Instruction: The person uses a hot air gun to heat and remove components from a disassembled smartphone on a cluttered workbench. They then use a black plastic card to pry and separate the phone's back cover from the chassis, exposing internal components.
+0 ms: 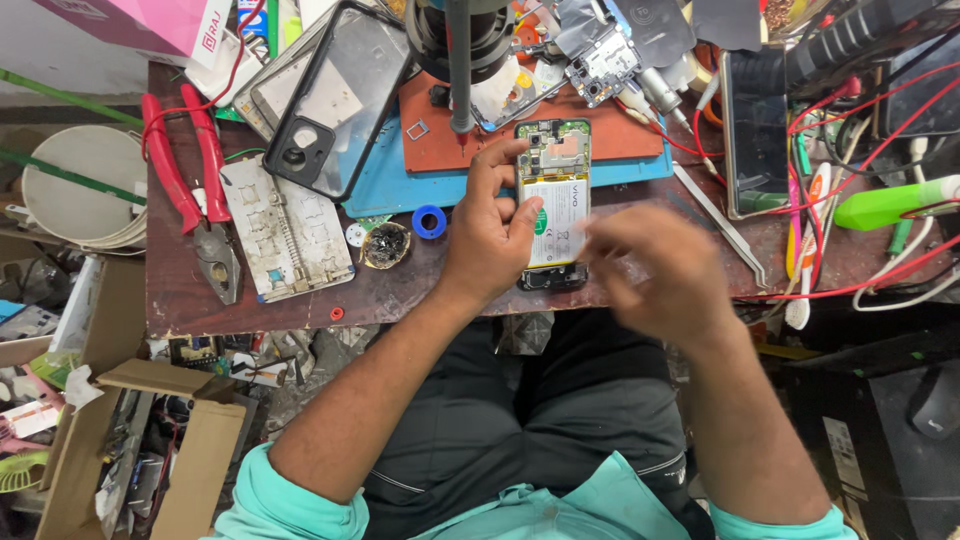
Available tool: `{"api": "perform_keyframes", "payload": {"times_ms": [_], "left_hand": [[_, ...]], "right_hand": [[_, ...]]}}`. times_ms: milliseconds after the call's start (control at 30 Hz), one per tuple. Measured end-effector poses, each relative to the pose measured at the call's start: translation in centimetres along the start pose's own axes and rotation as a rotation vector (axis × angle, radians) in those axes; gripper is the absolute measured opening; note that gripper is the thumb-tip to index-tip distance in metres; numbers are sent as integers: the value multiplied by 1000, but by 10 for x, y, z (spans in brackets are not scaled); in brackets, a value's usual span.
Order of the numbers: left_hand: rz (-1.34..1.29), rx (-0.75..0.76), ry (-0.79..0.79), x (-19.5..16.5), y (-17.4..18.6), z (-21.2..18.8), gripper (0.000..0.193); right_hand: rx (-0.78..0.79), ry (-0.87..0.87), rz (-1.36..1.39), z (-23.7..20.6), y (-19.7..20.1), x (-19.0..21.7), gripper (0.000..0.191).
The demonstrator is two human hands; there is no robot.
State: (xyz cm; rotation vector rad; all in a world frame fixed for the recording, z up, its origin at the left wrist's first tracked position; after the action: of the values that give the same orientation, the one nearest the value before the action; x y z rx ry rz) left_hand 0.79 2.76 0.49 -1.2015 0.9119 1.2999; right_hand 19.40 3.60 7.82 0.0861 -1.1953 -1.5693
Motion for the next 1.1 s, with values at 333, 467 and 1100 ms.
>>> {"api": "perform_keyframes", "payload": {"times_ms": [333,467,1100], "left_hand": [[-347,16,-93,-11,-5,1,65],[-540,50,-95,-33,-6,-8,91],[-547,710,695,-28,-17,-27,77]], "right_hand": [[155,-750,823,-26,-31,-37,79],[144,-755,1015,-30,-18,-44,86],[-217,-528,874,-22,12,-23,67]]}}
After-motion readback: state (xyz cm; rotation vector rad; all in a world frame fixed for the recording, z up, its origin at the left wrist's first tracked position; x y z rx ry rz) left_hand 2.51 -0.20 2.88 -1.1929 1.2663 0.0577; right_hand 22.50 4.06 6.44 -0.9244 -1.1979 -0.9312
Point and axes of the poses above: each hand's wrist, its own z-axis towards the middle knuckle, its own y-axis out of the back of the hand, x = y × z, the point moved 3 cm from there along z, towards the middle knuckle, and after that the axes turned 5 degrees about -z, right-handed, at the moved point
